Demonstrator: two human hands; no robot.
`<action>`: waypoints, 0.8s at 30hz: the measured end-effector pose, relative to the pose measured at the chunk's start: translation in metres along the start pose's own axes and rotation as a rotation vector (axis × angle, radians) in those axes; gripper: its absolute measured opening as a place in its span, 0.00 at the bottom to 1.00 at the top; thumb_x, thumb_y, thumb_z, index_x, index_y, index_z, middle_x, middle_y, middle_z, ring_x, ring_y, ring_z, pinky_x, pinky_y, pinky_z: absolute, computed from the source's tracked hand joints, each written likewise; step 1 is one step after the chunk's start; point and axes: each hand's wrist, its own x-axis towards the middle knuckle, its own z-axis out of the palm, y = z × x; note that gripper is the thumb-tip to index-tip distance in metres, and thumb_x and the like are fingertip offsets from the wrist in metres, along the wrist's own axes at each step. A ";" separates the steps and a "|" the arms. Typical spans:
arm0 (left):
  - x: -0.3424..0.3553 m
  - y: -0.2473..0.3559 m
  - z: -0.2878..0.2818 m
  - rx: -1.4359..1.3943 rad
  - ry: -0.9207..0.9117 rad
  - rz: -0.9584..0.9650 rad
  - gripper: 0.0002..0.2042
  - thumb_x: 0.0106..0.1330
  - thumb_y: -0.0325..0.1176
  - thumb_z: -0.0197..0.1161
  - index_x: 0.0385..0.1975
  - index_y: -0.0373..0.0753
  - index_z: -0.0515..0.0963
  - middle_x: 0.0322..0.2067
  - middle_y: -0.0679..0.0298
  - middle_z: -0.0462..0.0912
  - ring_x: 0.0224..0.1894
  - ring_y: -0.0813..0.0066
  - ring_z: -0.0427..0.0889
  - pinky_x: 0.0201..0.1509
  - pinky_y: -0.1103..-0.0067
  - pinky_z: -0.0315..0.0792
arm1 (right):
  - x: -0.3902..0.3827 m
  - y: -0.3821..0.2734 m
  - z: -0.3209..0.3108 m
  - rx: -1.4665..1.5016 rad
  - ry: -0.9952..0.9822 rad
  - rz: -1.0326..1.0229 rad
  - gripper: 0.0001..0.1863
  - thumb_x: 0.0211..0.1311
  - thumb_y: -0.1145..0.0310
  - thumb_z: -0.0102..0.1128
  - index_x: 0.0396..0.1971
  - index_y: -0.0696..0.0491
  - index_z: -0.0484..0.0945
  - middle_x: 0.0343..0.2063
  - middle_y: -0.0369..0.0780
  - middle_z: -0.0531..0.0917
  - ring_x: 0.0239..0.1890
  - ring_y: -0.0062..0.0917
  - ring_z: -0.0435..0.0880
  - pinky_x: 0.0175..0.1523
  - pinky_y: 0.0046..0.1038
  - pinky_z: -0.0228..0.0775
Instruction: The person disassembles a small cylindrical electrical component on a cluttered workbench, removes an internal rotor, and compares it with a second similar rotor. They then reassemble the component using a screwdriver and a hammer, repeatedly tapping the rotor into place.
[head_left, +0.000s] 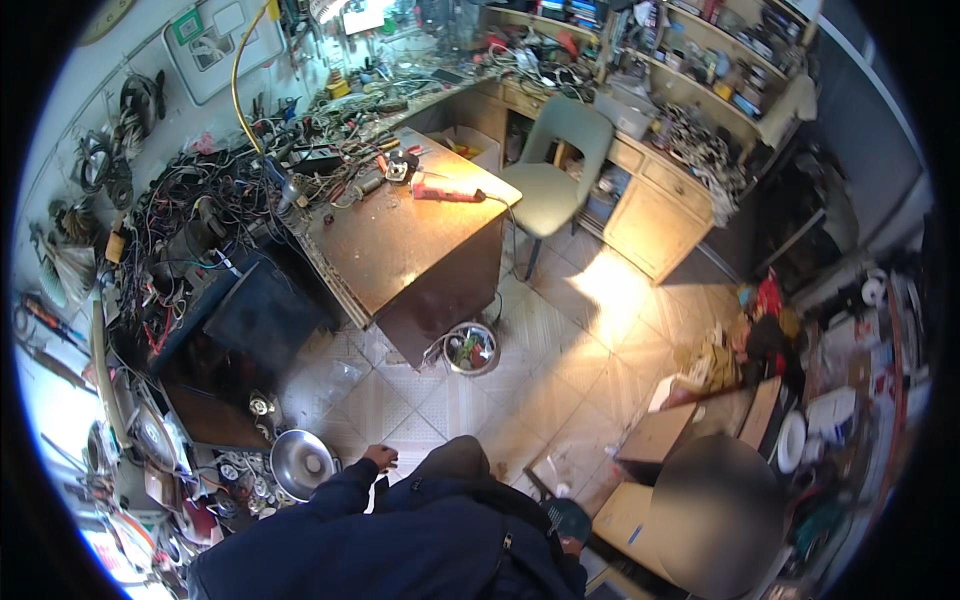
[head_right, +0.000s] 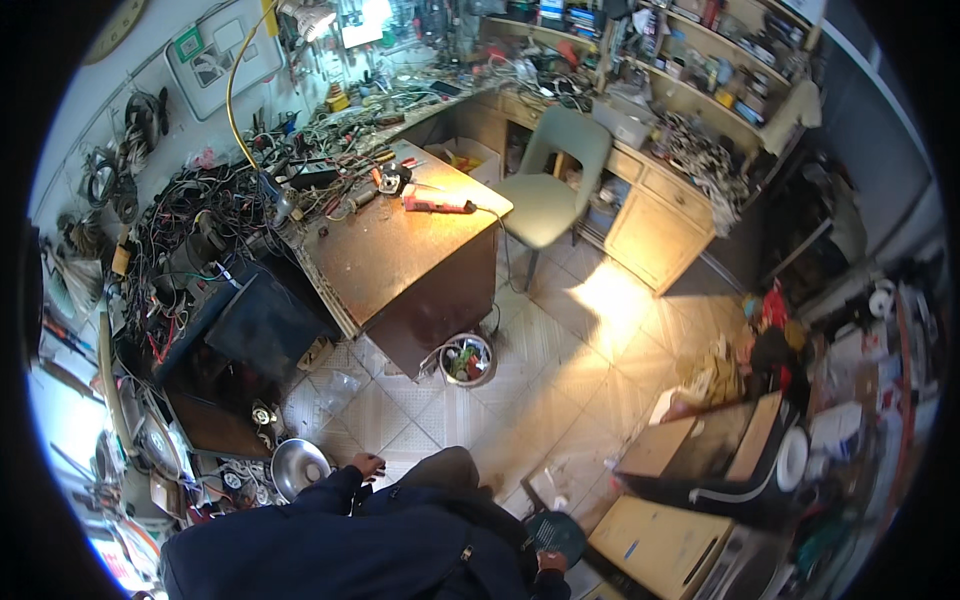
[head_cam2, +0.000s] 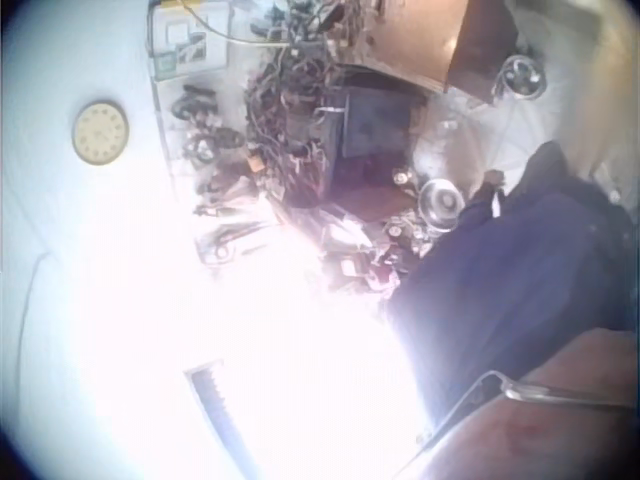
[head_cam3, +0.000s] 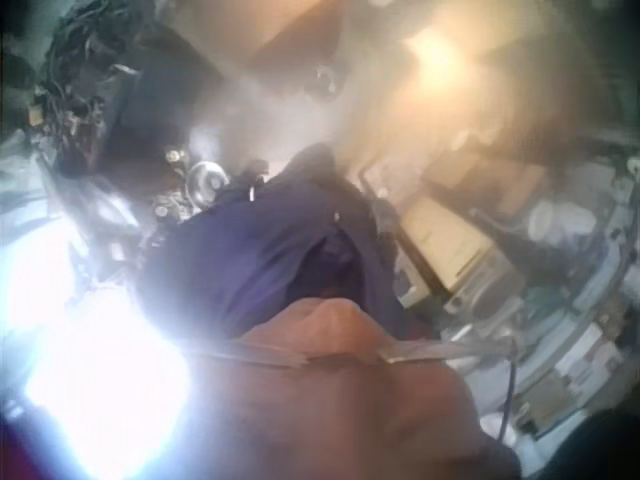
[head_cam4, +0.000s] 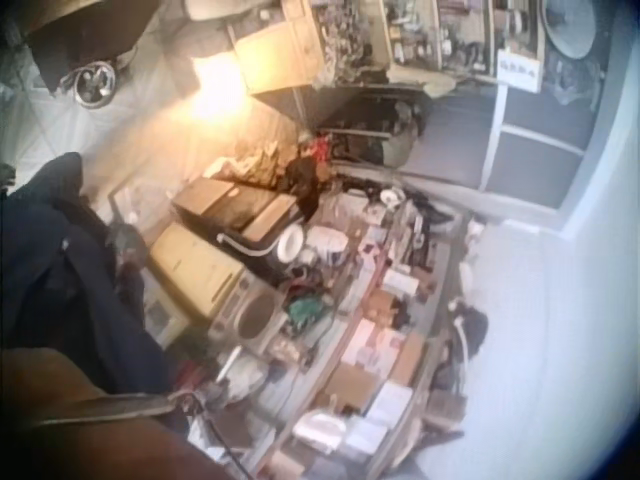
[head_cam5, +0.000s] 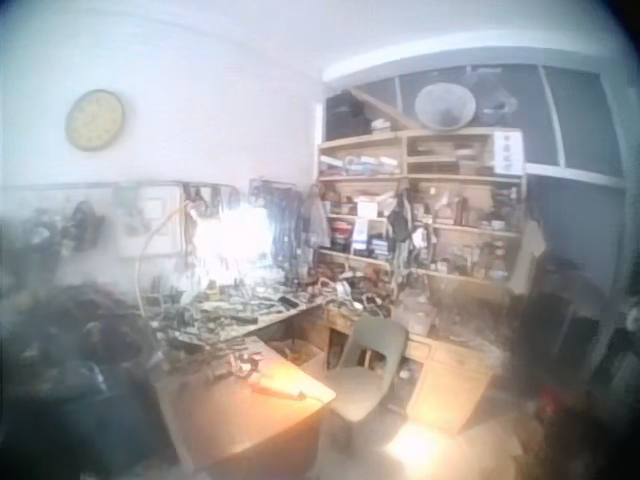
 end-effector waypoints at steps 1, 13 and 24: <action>0.031 -0.037 -0.014 -0.157 0.009 0.172 0.15 0.61 0.41 0.62 0.38 0.35 0.84 0.34 0.61 0.87 0.36 0.66 0.88 0.35 0.64 0.80 | 0.042 -0.028 -0.015 0.244 -0.123 0.031 0.12 0.58 0.67 0.62 0.41 0.54 0.79 0.27 0.43 0.83 0.24 0.37 0.85 0.29 0.41 0.78; 0.108 0.228 0.096 -0.067 0.153 -0.006 0.17 0.63 0.40 0.59 0.36 0.31 0.84 0.31 0.56 0.88 0.29 0.69 0.88 0.26 0.73 0.80 | 0.266 -0.242 -0.203 0.289 -0.124 -0.004 0.09 0.58 0.69 0.63 0.39 0.50 0.83 0.29 0.42 0.84 0.24 0.39 0.85 0.28 0.40 0.78; 0.131 0.582 0.118 -0.309 0.670 0.570 0.14 0.66 0.38 0.59 0.39 0.32 0.82 0.30 0.56 0.87 0.33 0.70 0.85 0.42 0.75 0.77 | 0.373 -0.537 -0.381 -0.236 0.010 -0.326 0.10 0.56 0.69 0.63 0.37 0.56 0.83 0.24 0.43 0.83 0.21 0.35 0.83 0.24 0.36 0.75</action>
